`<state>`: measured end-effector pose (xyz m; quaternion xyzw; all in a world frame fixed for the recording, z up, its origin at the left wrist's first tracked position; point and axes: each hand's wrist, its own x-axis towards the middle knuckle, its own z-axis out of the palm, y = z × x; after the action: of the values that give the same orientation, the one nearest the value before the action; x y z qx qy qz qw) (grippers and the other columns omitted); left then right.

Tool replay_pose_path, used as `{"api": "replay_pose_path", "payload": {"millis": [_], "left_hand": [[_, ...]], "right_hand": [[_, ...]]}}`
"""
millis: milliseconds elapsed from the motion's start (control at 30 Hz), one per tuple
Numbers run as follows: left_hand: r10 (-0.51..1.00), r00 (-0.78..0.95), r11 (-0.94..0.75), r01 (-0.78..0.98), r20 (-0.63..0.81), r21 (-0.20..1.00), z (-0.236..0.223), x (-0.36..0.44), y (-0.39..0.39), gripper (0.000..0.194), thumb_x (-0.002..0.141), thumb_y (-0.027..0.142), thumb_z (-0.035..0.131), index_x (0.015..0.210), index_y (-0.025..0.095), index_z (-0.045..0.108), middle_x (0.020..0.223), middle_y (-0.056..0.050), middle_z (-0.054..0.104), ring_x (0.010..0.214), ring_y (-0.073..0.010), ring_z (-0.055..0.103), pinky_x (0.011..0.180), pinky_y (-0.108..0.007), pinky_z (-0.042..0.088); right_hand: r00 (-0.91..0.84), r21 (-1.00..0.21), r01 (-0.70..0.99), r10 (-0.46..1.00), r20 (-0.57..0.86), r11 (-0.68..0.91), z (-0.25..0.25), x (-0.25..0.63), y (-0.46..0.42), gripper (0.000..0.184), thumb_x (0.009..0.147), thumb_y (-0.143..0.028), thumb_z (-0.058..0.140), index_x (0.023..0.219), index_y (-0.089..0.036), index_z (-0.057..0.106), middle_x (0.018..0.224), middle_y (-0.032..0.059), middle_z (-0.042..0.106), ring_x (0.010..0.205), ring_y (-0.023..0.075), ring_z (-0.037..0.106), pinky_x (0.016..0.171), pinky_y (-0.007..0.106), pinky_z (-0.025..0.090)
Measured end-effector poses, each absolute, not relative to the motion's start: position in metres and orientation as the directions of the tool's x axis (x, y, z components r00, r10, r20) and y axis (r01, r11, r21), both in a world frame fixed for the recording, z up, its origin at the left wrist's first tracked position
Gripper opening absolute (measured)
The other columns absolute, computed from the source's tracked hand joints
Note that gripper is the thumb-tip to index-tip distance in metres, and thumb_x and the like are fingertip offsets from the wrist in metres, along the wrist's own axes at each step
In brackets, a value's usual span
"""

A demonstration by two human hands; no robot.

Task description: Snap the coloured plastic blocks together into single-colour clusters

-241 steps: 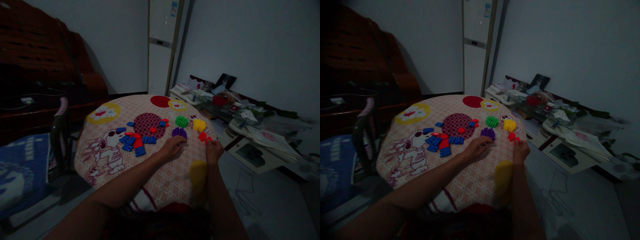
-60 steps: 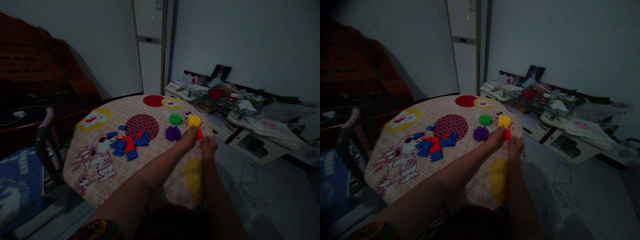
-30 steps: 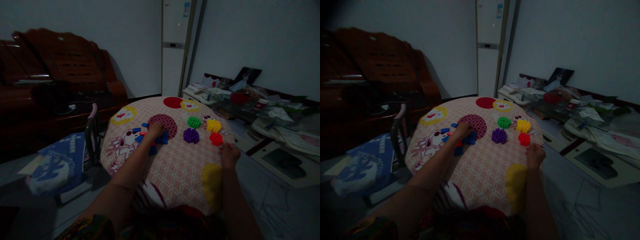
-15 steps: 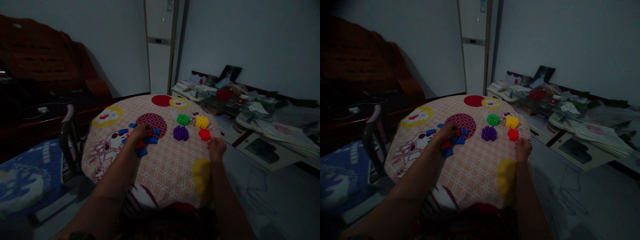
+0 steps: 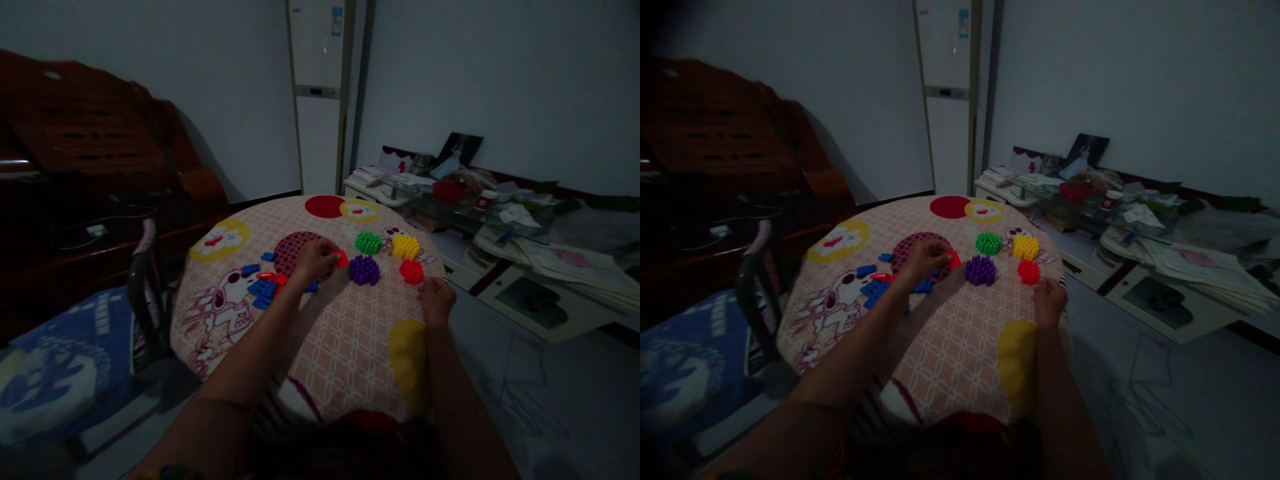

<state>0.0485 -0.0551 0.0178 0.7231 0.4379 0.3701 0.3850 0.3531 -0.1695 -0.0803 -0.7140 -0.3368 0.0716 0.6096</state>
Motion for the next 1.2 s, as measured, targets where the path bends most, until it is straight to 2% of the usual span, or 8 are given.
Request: {"api": "replay_pose_path", "payload": {"millis": [100,267,500,733,900,1200], "left_hand": [[0.860,0.462,-0.395,0.335,0.216,0.856,0.023,0.089,-0.078,0.012,0.076,0.018,0.068,0.086,0.013,0.070,0.071,-0.002,0.070,0.066,-0.0142,0.066,0.064,-0.024,0.050],[0.819,0.490,-0.538,0.472,0.299,0.698,0.019,0.152,-0.100,0.006,0.076,0.017,0.070,0.082,0.016,0.069,0.080,-0.004,0.072,0.076,-0.0167,0.065,0.073,-0.027,0.050],[0.777,0.546,-0.613,0.545,0.313,0.573,-0.013,0.206,-0.102,0.011,0.086,0.018,0.059,0.096,0.017,0.063,0.095,-0.009,0.071,0.088,-0.0209,0.065,0.079,-0.031,0.050],[0.734,0.559,-0.665,0.475,0.386,0.576,-0.040,0.217,-0.105,0.019,0.085,0.016,0.058,0.104,0.017,0.057,0.106,-0.012,0.069,0.095,-0.0226,0.064,0.083,-0.033,0.050],[0.747,0.563,-0.638,0.453,0.355,0.623,-0.049,0.219,-0.103,0.028,0.083,0.008,0.054,0.109,0.016,0.054,0.107,-0.013,0.069,0.096,-0.0219,0.065,0.083,-0.032,0.050],[0.767,0.550,-0.609,0.465,0.329,0.643,-0.045,0.228,-0.107,0.032,0.082,0.005,0.053,0.112,0.015,0.052,0.107,-0.014,0.070,0.096,-0.0230,0.066,0.082,-0.032,0.051]], "right_hand": [[0.761,-0.915,0.403,0.568,0.313,-0.035,-0.081,0.353,-0.170,0.024,0.080,-0.039,0.055,0.072,-0.019,0.062,0.057,-0.0024,0.062,0.047,0.0141,0.055,0.048,0.026,0.041],[0.766,-0.914,0.402,0.566,0.304,-0.053,-0.081,0.354,-0.169,0.026,0.081,-0.043,0.055,0.072,-0.019,0.062,0.056,-0.0018,0.061,0.047,0.0150,0.055,0.049,0.027,0.042],[0.756,-0.914,0.404,0.574,0.314,-0.033,-0.079,0.352,-0.170,0.027,0.082,-0.044,0.055,0.072,-0.019,0.063,0.056,-0.0024,0.061,0.048,0.0152,0.057,0.051,0.027,0.042],[0.758,-0.909,0.414,0.568,0.321,-0.039,-0.080,0.355,-0.170,0.026,0.082,-0.043,0.056,0.073,-0.019,0.063,0.058,-0.0018,0.063,0.048,0.0155,0.058,0.052,0.027,0.044],[0.756,-0.917,0.398,0.574,0.314,-0.023,-0.081,0.354,-0.168,0.025,0.082,-0.041,0.055,0.073,-0.019,0.063,0.058,-0.0018,0.062,0.047,0.0155,0.057,0.049,0.027,0.043],[0.761,-0.918,0.395,0.571,0.309,-0.031,-0.079,0.353,-0.170,0.028,0.081,-0.045,0.056,0.070,-0.019,0.063,0.057,-0.0015,0.062,0.047,0.0144,0.055,0.048,0.026,0.042]]}}
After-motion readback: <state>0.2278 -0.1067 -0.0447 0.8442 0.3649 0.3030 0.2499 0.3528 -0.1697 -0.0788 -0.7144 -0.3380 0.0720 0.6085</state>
